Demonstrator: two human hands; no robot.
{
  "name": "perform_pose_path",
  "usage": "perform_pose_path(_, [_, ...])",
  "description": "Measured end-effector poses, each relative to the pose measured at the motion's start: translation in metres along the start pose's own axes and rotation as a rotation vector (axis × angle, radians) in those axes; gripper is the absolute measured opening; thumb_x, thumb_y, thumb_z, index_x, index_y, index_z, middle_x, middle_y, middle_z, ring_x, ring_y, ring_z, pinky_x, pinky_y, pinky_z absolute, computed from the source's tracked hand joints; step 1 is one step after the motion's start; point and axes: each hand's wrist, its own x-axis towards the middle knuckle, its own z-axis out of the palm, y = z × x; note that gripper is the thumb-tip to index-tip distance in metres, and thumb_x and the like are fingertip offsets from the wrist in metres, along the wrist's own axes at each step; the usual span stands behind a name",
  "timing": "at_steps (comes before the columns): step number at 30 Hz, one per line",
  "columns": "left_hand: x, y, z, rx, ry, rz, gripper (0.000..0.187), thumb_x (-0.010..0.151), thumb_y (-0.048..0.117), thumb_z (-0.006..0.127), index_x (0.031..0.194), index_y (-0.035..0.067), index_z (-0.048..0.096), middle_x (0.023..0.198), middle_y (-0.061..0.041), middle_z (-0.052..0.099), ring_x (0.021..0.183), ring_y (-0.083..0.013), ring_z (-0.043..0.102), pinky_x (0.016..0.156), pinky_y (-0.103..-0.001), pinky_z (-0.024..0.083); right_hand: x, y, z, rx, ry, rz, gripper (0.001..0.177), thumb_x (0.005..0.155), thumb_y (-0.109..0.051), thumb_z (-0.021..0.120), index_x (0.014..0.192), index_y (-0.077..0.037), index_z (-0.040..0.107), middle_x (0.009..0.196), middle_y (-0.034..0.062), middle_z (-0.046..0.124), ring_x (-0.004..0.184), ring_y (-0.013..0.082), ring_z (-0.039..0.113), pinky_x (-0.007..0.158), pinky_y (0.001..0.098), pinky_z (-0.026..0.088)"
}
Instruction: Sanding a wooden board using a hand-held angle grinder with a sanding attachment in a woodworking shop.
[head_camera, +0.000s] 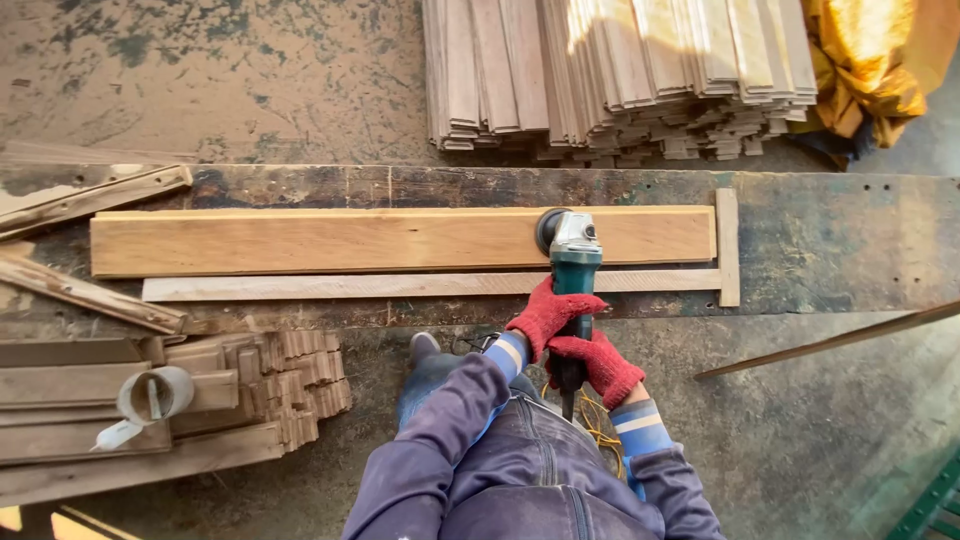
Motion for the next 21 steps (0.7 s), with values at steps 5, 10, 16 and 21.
perform_pose_path(5, [-0.007, 0.008, -0.047, -0.038, 0.100, 0.047, 0.063, 0.056, 0.008, 0.102, 0.108, 0.012, 0.067, 0.082, -0.011, 0.074, 0.075, -0.0282, 0.077, 0.068, -0.043, 0.067, -0.002, -0.020, 0.048, -0.045, -0.103, -0.020, 0.039, 0.064, -0.015, 0.093, 0.090, 0.004, 0.070, 0.066, 0.0274, 0.068, 0.056, 0.0444, 0.072, 0.049, 0.0569, 0.060])
perform_pose_path(10, [-0.032, 0.040, -0.115, -0.165, 0.194, 0.079, 0.059, 0.063, 0.009, 0.100, 0.111, 0.013, 0.065, 0.084, -0.013, 0.073, 0.075, -0.0307, 0.078, 0.065, -0.048, 0.068, 0.000, -0.036, 0.109, -0.122, -0.191, -0.040, 0.040, 0.059, -0.012, 0.096, 0.088, 0.001, 0.072, 0.069, 0.0230, 0.069, 0.060, 0.0376, 0.074, 0.054, 0.0520, 0.062])
perform_pose_path(16, [-0.068, 0.065, -0.163, -0.238, 0.345, 0.043, 0.055, 0.073, 0.016, 0.093, 0.118, 0.014, 0.060, 0.090, -0.012, 0.073, 0.082, -0.0294, 0.077, 0.071, -0.053, 0.068, 0.005, -0.048, 0.155, -0.271, -0.303, 0.000, 0.049, 0.055, -0.023, 0.101, 0.093, -0.003, 0.076, 0.077, 0.0172, 0.071, 0.074, 0.0308, 0.074, 0.068, 0.0443, 0.064])
perform_pose_path(21, [-0.062, 0.057, -0.135, -0.259, 0.406, 0.053, 0.062, 0.069, 0.013, 0.095, 0.119, 0.012, 0.057, 0.085, -0.018, 0.074, 0.076, -0.0332, 0.077, 0.067, -0.056, 0.066, 0.000, -0.061, 0.130, -0.365, -0.321, -0.028, 0.053, 0.055, -0.030, 0.102, 0.090, -0.005, 0.072, 0.076, 0.0145, 0.067, 0.075, 0.0282, 0.072, 0.068, 0.0391, 0.063])
